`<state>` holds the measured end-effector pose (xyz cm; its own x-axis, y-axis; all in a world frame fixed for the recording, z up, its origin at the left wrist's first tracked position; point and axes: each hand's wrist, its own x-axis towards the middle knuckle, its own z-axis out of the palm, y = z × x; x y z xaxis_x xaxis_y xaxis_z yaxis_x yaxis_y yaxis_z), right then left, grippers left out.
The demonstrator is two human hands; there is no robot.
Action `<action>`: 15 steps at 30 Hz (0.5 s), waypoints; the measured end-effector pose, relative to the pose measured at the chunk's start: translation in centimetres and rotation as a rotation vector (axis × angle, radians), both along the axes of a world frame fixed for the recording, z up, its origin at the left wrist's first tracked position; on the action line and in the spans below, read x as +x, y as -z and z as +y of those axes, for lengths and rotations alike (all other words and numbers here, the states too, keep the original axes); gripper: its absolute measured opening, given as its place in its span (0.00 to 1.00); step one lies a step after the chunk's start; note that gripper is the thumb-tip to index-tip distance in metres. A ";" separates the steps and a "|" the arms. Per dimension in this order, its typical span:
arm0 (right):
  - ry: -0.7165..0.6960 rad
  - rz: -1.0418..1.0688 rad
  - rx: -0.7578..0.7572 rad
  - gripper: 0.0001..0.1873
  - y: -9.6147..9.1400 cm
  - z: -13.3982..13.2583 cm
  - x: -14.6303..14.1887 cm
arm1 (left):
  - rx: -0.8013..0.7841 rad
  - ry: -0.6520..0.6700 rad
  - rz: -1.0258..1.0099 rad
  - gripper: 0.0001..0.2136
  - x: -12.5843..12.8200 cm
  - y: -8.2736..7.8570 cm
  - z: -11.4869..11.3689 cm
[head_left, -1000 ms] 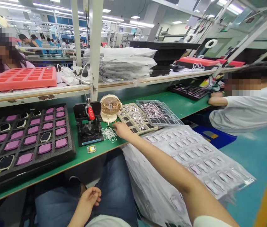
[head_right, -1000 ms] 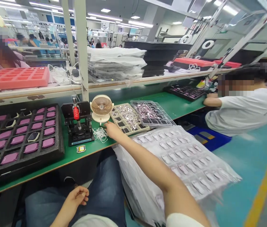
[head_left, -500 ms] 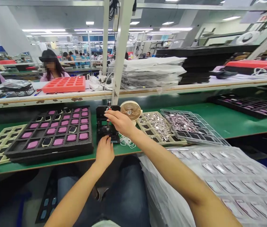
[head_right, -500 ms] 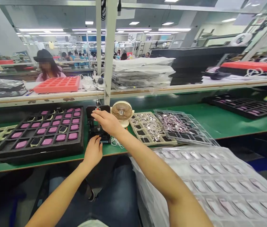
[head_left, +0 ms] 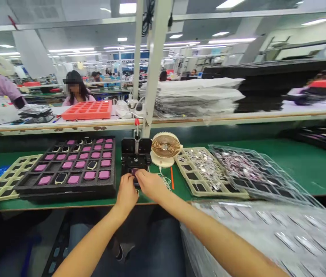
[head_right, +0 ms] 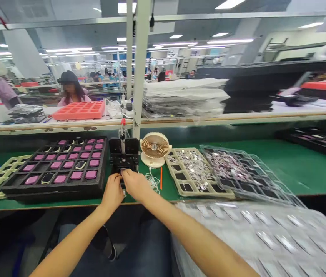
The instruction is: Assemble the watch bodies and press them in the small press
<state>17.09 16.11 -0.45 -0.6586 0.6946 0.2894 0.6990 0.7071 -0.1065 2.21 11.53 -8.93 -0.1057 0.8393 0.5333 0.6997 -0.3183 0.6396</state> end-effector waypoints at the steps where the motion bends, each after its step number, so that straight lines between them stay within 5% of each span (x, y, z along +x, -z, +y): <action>1: 0.010 -0.037 -0.014 0.14 1.6 0.1 -0.1 | 0.011 -0.002 -0.002 0.22 0.2 0.0 -0.9; 4: 0.056 -0.140 -0.038 0.20 4.4 2.0 -1.1 | 0.032 0.022 -0.009 0.22 0.8 0.2 -4.7; 7: 0.058 -0.210 -0.041 0.19 4.3 4.5 -2.3 | 0.032 0.091 -0.020 0.21 0.8 1.2 -9.0; 12: -0.012 -0.257 0.026 0.27 3.8 5.0 -2.5 | -0.034 0.234 -0.165 0.19 -2.5 5.8 -14.5; 15: -0.013 -0.250 0.094 0.30 4.4 2.8 -1.5 | -0.113 0.095 -0.298 0.14 -4.9 8.4 -17.2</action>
